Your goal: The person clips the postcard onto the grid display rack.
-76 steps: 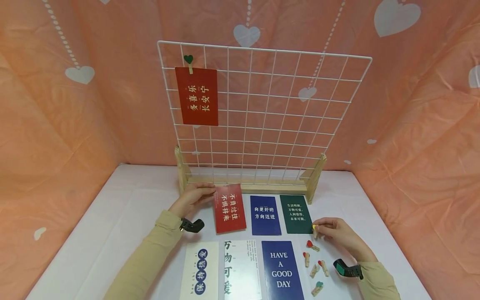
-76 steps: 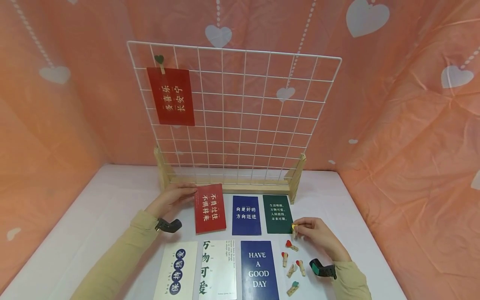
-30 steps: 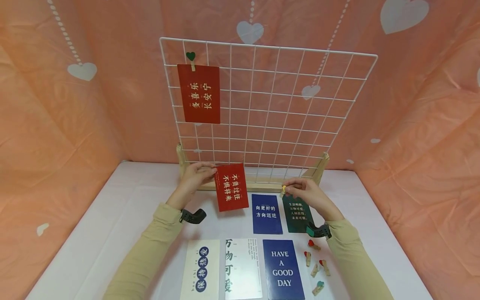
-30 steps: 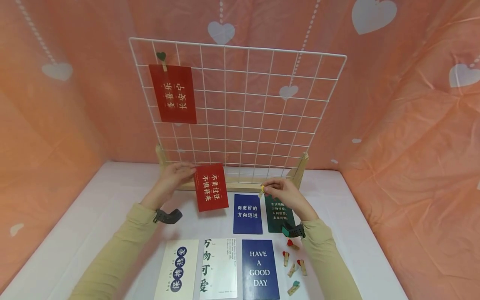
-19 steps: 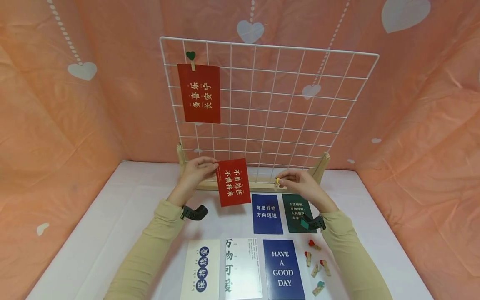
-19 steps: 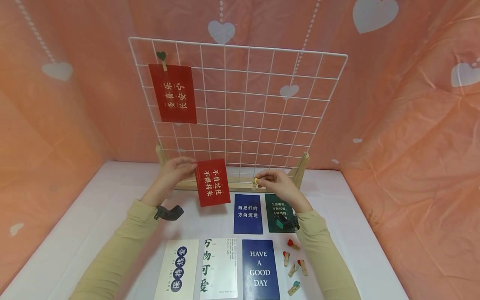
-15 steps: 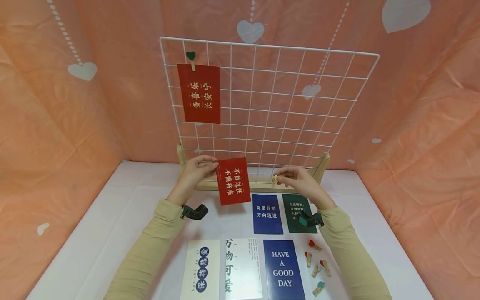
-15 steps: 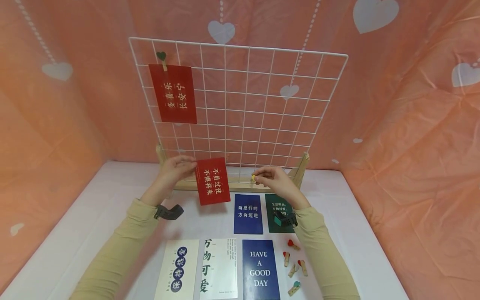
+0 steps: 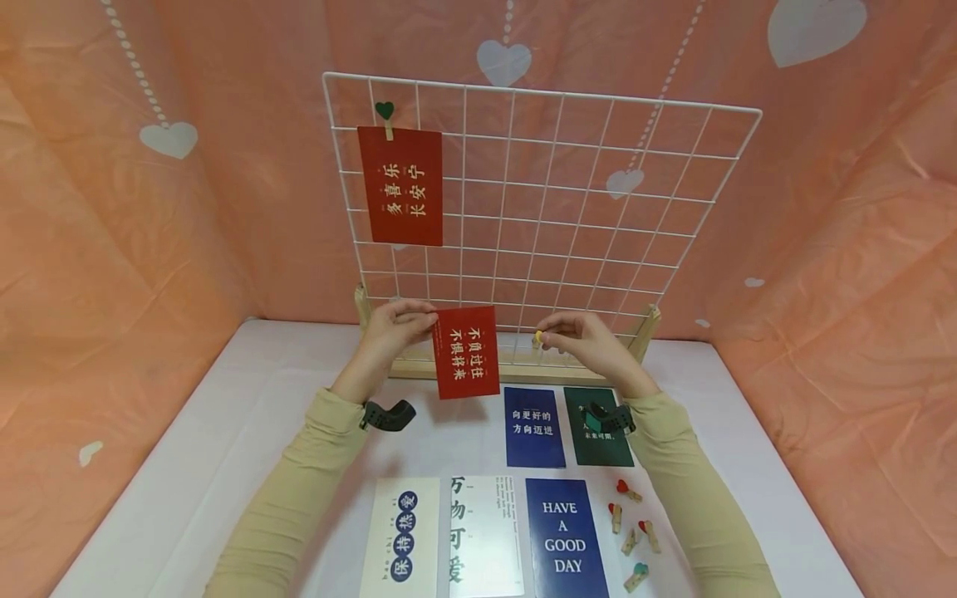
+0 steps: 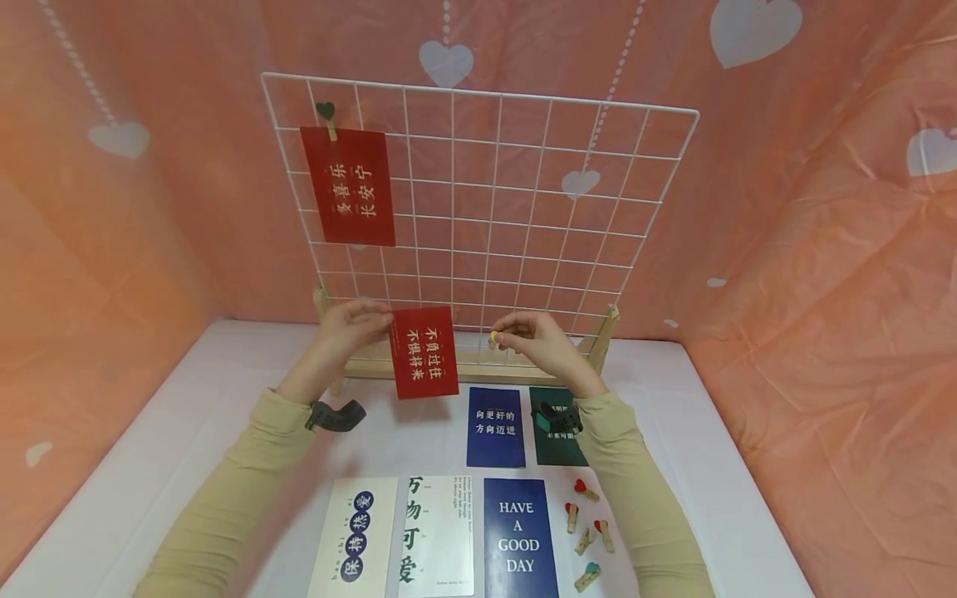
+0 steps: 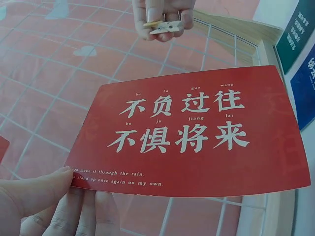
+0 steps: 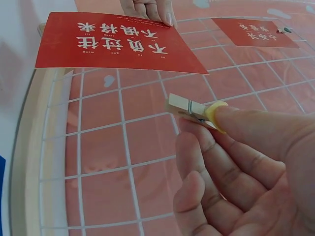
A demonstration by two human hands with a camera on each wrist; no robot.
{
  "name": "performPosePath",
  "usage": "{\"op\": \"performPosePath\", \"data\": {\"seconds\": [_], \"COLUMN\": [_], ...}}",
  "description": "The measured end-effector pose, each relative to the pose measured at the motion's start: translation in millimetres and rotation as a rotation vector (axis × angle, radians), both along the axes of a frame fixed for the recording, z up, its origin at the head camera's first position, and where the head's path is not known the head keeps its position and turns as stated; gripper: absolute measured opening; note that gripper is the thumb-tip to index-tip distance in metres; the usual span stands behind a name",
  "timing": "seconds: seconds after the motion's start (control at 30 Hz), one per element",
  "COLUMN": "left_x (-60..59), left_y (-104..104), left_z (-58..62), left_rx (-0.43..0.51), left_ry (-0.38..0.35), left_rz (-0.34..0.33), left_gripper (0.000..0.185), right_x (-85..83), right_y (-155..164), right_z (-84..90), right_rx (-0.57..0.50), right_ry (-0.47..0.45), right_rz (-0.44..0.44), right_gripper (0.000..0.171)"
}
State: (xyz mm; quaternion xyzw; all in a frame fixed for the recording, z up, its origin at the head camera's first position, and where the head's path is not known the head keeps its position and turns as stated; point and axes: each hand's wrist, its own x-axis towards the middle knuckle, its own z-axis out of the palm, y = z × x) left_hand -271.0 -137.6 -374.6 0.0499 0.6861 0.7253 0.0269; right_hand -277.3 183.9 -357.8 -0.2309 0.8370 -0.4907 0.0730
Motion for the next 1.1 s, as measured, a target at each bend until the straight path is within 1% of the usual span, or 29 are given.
{"op": "performPosePath", "data": {"seconds": [0.1, 0.3, 0.37, 0.53, 0.6, 0.67, 0.8, 0.93, 1.1], "left_x": [-0.9, -1.3, -0.3, 0.4, -0.5, -0.3, -0.8, -1.5, -2.8], "left_y": [2, 5, 6, 8, 9, 10, 12, 15, 17], "left_z": [5.0, 14.8, 18.8, 27.2, 28.7, 30.8, 34.7, 39.5, 44.2], "left_rx": [-0.010, 0.002, 0.003, -0.024, -0.032, -0.040, -0.061, -0.084, -0.080], "left_ry": [0.014, 0.037, 0.046, 0.071, 0.084, 0.092, 0.121, 0.151, 0.159], "left_rz": [0.007, 0.010, 0.009, 0.009, 0.007, 0.010, 0.021, 0.030, 0.030], "left_gripper": [0.029, 0.028, 0.027, 0.028, 0.028, 0.027, 0.026, 0.024, 0.023], "right_x": [-2.2, -4.0, 1.1, -0.7, -7.1, -8.0, -8.4, -7.8, -5.6], "right_y": [-2, -6, -10, -15, -15, -17, -21, -24, -27], "right_z": [6.1, 17.3, 26.2, 30.4, 25.8, 28.0, 33.3, 38.2, 44.7], "right_rx": [-0.009, -0.008, -0.017, -0.043, -0.048, -0.059, -0.075, -0.084, -0.083], "right_ry": [-0.013, 0.015, 0.009, -0.002, 0.001, -0.006, -0.008, -0.001, 0.010], "right_rz": [-0.004, 0.003, 0.003, 0.007, 0.012, 0.015, 0.021, 0.018, 0.016], "right_gripper": [0.026, 0.023, 0.022, 0.026, 0.027, 0.026, 0.024, 0.026, 0.028]}}
